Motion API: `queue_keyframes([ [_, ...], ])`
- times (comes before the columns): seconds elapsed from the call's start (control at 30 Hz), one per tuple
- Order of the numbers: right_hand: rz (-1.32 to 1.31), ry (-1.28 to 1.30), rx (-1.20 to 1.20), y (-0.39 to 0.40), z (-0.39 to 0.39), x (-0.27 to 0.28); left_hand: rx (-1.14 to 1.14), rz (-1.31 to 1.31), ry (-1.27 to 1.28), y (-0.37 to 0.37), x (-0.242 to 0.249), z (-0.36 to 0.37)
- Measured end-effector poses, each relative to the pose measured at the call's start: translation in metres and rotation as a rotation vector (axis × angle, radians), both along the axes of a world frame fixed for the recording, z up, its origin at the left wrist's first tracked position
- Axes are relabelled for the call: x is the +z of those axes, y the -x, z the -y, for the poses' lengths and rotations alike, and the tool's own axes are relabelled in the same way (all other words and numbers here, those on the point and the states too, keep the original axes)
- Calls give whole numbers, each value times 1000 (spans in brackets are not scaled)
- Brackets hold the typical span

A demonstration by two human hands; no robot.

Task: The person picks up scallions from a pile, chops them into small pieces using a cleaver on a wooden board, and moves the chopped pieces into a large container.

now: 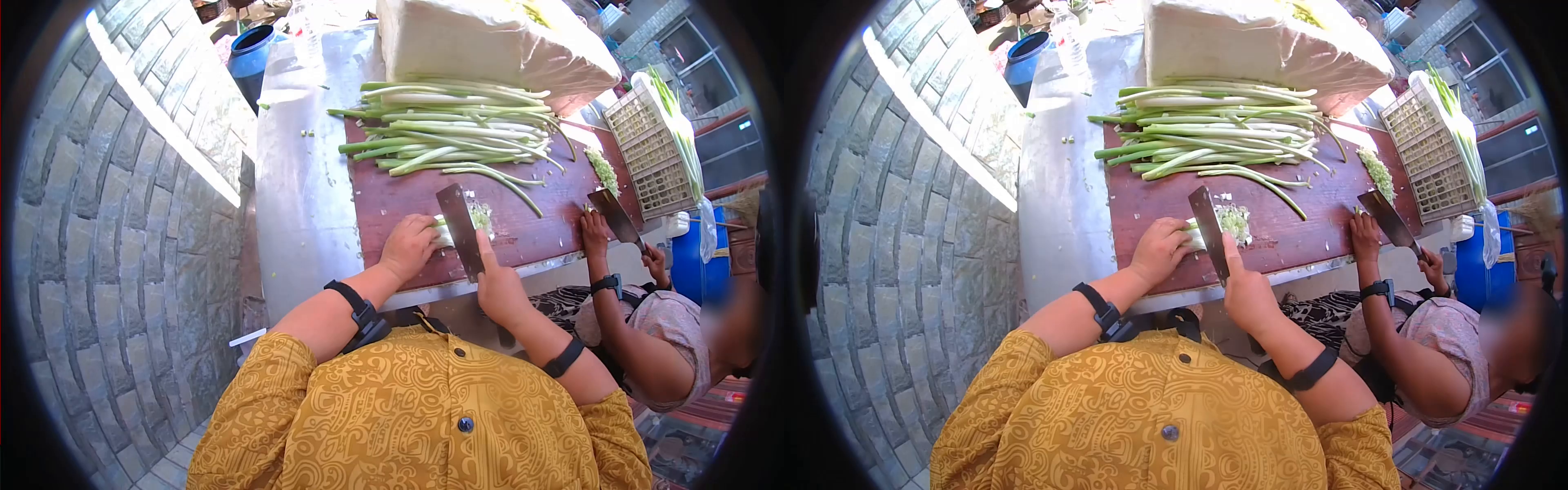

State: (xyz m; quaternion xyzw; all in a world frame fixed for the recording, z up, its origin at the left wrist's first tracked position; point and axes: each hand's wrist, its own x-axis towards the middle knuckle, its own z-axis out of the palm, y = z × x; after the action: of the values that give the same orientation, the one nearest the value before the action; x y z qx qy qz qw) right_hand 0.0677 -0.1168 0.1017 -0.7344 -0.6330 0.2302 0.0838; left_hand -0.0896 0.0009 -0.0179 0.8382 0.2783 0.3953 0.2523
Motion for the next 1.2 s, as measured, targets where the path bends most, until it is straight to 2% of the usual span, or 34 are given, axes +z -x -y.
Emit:
queue_keyframes([
  [0.43, 68, 115, 64, 6, -10, -2, 1, 50, -81, -6, -6, -2],
  [0.6, 86, 83, 59, 5, -43, -33, -21, 9, -55, -4, -7, -1],
  [0.67, 51, 24, 28, 9, -56, -40, -24, 7, -43, -4, -11, -1],
  [0.77, -32, -62, -165, -2, -50, -60, -35, 66, -38, -3, -6, 0],
  [0.87, -255, -131, -333, -11, -42, -61, -15, 84, 2, -3, -7, 3],
  [0.97, -158, -268, -208, -16, -35, -51, 8, 39, 12, -1, -1, 4],
  [1.1, -34, -172, -19, -6, -25, -15, -11, 53, 7, -3, -6, 1],
  [1.2, 6, -51, 16, 2, -15, -2, -5, 66, 8, -2, -7, 2],
])
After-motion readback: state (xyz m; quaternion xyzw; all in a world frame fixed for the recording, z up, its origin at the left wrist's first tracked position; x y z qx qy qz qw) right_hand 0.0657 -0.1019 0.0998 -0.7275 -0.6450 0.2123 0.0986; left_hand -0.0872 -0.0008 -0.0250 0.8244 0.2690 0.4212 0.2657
